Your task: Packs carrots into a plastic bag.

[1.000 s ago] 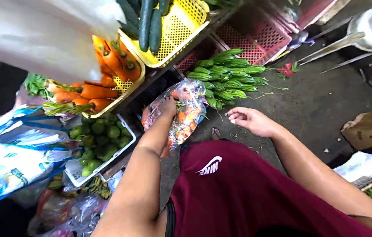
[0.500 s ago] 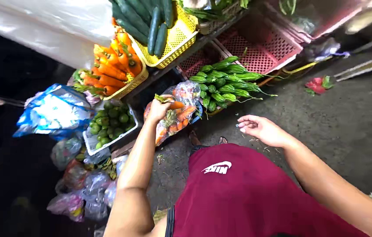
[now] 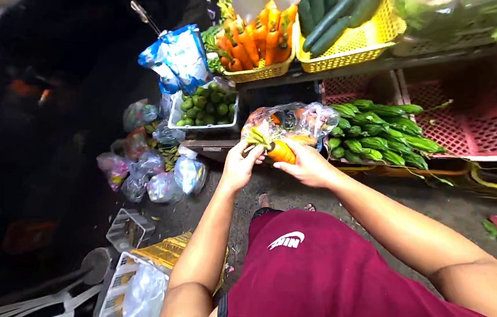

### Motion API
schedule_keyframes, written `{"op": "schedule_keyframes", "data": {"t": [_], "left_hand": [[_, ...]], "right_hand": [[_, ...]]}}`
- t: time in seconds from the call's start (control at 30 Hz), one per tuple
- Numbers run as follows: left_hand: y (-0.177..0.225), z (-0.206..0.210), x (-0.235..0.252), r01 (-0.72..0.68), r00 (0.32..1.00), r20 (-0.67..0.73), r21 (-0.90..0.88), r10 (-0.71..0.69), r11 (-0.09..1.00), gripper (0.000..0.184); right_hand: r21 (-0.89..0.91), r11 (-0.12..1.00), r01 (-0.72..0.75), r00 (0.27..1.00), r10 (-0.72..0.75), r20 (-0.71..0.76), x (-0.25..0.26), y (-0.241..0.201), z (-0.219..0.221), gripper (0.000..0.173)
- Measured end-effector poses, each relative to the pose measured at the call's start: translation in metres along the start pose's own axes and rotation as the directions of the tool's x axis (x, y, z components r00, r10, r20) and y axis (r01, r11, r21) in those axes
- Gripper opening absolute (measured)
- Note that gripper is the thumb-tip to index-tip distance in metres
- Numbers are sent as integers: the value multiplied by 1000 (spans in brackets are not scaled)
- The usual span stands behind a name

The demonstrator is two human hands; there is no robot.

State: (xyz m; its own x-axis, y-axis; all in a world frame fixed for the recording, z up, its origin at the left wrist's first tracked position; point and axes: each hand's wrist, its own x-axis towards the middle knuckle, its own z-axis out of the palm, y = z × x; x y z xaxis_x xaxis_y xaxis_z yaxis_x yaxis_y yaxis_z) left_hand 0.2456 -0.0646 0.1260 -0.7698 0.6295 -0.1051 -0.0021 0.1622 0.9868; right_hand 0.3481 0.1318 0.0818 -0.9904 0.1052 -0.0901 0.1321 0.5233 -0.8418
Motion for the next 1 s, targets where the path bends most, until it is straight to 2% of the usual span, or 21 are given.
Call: {"op": "schedule_keyframes", "data": {"t": [0.1, 0.2, 0.23, 0.4, 0.47, 0.57, 0.63, 0.73, 0.8, 0.83, 0.9, 0.97, 1.0], "left_hand": [[-17, -12, -5, -74, 996, -40, 1, 74, 997, 25], [-26, -26, -7, -150, 988, 24, -30, 150, 988, 28], [-28, -32, -8, -162, 986, 30, -29, 162, 986, 28], [-56, -65, -9, -245, 968, 71, 95, 239, 965, 36], [-64, -89, -11, -290, 945, 187, 99, 269, 952, 40], [-71, -133, -19, -231, 928, 306, 24, 213, 973, 35], [-75, -156, -27, -215, 942, 278, 67, 188, 974, 31], [-85, -181, -34, -272, 953, 196, 218, 231, 937, 33], [-87, -204, -31, -245, 955, 228, 242, 191, 939, 32], [-88, -215, -29, -189, 953, 273, 195, 132, 963, 32], [-99, -231, -29, -40, 929, 368, 23, 29, 999, 33], [-115, -242, -28, 20, 940, 342, -62, 3, 998, 33], [-121, -246, -27, -4, 955, 297, -44, 17, 999, 33]], "right_hand": [[3, 1000, -29, 997, 28, 73, 6, -13, 10, 62], [361, 929, -77, 972, -10, 234, 10, -18, 15, 57], [428, 899, -98, 960, -27, 278, 11, -19, 18, 55], [417, 893, -172, 953, 43, 301, 18, -36, 53, 54], [419, 882, -216, 944, 80, 319, 18, -45, 69, 53], [338, 906, -256, 929, 133, 346, 23, -64, 90, 50], [316, 906, -281, 901, 135, 413, 32, -77, 104, 49], [380, 874, -304, 873, 96, 477, 55, -86, 126, 50], [286, 939, -193, 910, 62, 410, 73, -89, 134, 50], [151, 981, -121, 934, 61, 352, 82, -92, 136, 53], [-134, 991, -18, 968, 51, 246, 102, -92, 143, 62], [-259, 965, 40, 968, 27, 249, 124, -93, 149, 65], [-283, 958, 50, 964, 27, 263, 135, -94, 152, 65]]}}
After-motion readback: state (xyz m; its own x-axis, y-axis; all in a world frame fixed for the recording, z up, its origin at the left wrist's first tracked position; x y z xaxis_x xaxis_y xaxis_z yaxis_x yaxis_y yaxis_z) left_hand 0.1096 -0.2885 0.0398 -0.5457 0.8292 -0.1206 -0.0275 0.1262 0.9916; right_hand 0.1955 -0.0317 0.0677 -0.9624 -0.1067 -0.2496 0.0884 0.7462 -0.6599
